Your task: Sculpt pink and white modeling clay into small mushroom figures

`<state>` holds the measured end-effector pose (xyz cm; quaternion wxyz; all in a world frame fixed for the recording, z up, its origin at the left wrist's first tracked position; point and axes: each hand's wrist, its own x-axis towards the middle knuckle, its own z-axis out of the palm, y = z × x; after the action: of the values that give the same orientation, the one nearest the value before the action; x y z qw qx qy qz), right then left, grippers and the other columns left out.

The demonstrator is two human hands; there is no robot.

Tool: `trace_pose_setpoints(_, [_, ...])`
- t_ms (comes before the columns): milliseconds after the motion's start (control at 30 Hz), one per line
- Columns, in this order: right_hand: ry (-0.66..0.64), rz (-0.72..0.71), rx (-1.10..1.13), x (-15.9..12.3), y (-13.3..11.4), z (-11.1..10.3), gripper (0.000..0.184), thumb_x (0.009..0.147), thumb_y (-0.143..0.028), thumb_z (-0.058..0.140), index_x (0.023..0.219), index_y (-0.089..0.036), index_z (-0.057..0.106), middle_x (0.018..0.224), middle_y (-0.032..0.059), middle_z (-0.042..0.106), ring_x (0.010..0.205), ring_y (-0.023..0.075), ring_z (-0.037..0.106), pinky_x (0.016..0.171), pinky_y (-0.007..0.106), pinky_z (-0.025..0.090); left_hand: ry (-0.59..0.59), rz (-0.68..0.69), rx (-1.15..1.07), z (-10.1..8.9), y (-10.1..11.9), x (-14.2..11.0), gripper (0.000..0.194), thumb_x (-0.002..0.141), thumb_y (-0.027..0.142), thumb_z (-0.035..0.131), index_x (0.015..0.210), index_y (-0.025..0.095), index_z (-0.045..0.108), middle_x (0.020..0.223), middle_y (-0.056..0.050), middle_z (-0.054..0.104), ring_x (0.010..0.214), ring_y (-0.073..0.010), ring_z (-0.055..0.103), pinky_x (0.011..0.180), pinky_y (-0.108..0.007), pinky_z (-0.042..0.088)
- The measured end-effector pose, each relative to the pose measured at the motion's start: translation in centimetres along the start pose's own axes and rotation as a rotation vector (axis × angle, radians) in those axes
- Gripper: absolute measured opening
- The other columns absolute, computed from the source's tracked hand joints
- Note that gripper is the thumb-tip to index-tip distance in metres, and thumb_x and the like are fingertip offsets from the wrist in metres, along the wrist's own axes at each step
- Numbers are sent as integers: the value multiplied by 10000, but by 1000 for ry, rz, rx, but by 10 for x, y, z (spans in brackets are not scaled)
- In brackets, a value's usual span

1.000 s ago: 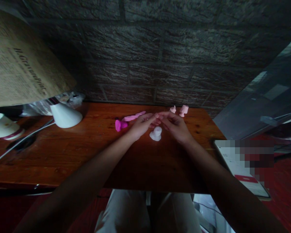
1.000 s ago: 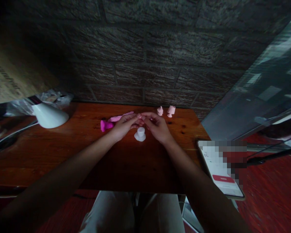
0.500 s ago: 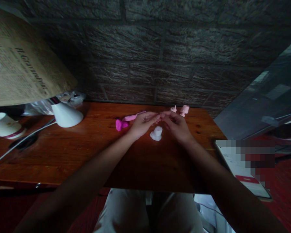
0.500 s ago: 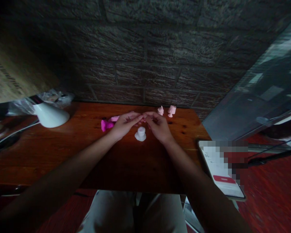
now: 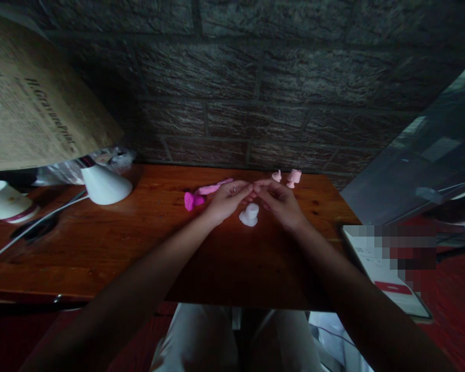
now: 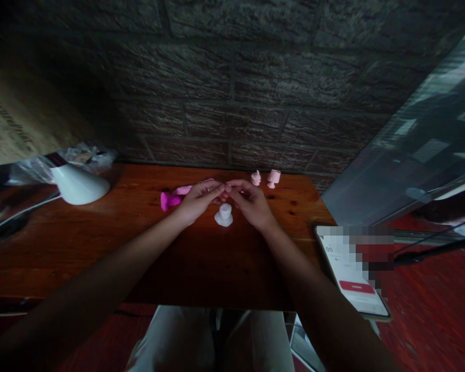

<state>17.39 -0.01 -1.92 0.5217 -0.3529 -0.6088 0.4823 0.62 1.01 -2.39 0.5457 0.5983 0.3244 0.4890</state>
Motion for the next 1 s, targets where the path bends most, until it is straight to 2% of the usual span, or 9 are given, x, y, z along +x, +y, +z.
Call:
trace_pose_setpoints(133, [-5, -14, -11, -1, -1, 0, 291, 798, -453, 752, 964, -218, 702, 748, -12, 640, 579, 89, 469, 536, 251, 382, 7, -15, -23, 1, 0, 0, 235, 849, 373, 680, 890, 143, 711, 846, -49, 689, 776, -128, 642, 725, -269, 505])
trace_pose_setpoints(467, [-8, -11, 11, 0, 0, -1, 314, 803, -485, 738, 988, -235, 703, 749, -21, 638, 541, 76, 439, 504, 245, 370, -22, -26, -18, 1, 0, 0, 269, 840, 418, 681, 878, 153, 698, 841, -43, 686, 784, -130, 638, 726, -263, 509])
trace_pose_setpoints(733, [-37, -17, 6, -1, -3, 1, 266, 817, -451, 732, 972, -235, 723, 773, -4, 660, 598, 93, 504, 539, 247, 402, -27, -55, -70, 2, 0, 0, 255, 847, 400, 684, 866, 146, 692, 809, -37, 678, 768, -130, 638, 727, -264, 505])
trace_pose_setpoints(833, [52, -30, -80, 4, 1, -10, 260, 818, -443, 727, 957, -224, 729, 880, 23, 703, 652, 111, 553, 589, 265, 443, 50, -41, -50, 3, 1, 1, 240, 872, 386, 664, 899, 148, 681, 823, -41, 695, 751, -123, 642, 708, -252, 499])
trace_pose_setpoints(933, [155, -123, -300, 10, 11, -24, 253, 819, -414, 719, 960, -204, 734, 909, 52, 725, 775, 167, 630, 724, 326, 495, 196, -41, -49, 1, 2, 3, 209, 892, 361, 644, 920, 155, 668, 755, -21, 688, 676, -105, 626, 671, -238, 484])
trace_pose_setpoints(1000, [162, -147, -461, 13, 19, -31, 238, 838, -368, 695, 988, -188, 735, 906, 74, 739, 776, 187, 653, 780, 368, 504, 276, -49, -56, -1, 2, 4, 201, 900, 358, 634, 899, 159, 660, 713, -11, 675, 644, -103, 618, 651, -237, 476])
